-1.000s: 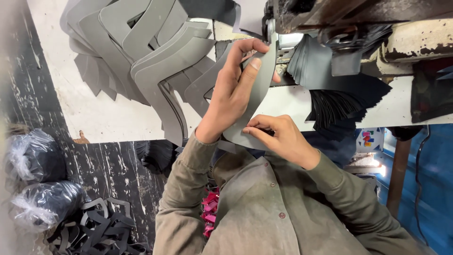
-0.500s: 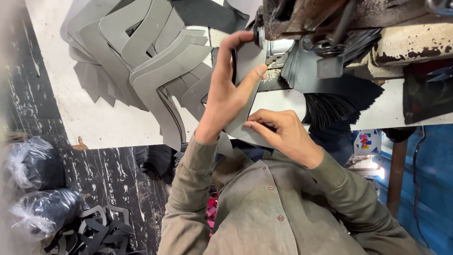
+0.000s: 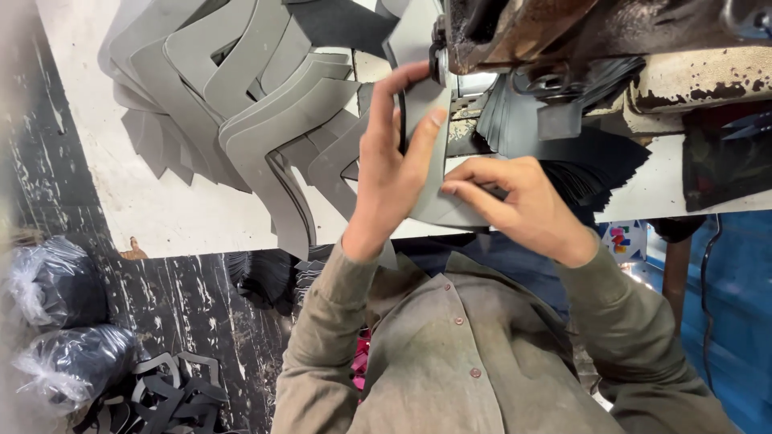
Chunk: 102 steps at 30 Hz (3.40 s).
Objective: Stitch together the various components of a shoe upper using an industrial sewing machine.
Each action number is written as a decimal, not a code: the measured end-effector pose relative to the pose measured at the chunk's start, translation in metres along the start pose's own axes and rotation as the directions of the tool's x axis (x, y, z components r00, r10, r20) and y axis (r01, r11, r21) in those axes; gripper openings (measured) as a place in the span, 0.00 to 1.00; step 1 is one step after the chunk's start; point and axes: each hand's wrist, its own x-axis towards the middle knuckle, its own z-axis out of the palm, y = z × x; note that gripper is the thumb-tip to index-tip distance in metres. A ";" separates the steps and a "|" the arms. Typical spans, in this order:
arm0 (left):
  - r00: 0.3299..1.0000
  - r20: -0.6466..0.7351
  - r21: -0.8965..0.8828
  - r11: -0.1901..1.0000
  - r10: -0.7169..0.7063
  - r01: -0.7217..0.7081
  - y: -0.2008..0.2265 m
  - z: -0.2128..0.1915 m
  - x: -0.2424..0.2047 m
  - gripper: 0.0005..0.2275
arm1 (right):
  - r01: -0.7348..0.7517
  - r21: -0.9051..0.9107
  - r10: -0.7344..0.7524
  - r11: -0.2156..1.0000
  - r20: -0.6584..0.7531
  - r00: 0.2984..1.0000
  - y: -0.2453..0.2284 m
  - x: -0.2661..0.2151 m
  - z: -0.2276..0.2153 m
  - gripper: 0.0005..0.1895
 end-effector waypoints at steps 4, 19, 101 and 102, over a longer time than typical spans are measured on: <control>0.997 -0.034 0.068 0.995 -0.069 0.071 0.016 0.009 -0.033 0.17 | -0.036 -0.002 0.036 0.999 0.015 0.999 -0.004 0.009 -0.015 0.08; 0.944 -0.205 -0.077 0.965 -0.260 0.250 0.010 0.032 -0.022 0.17 | 0.176 -0.449 -0.229 0.876 -0.068 0.971 -0.036 0.033 -0.062 0.09; 0.877 -0.237 0.547 0.803 0.417 -0.234 -0.282 -0.034 0.182 0.23 | 0.009 -0.807 -0.279 0.590 -0.193 0.941 0.099 -0.036 -0.037 0.57; 0.865 -0.247 0.551 0.798 0.436 -0.245 -0.280 -0.031 0.184 0.23 | -0.013 -0.798 -0.238 0.603 -0.196 0.951 0.097 -0.043 -0.042 0.61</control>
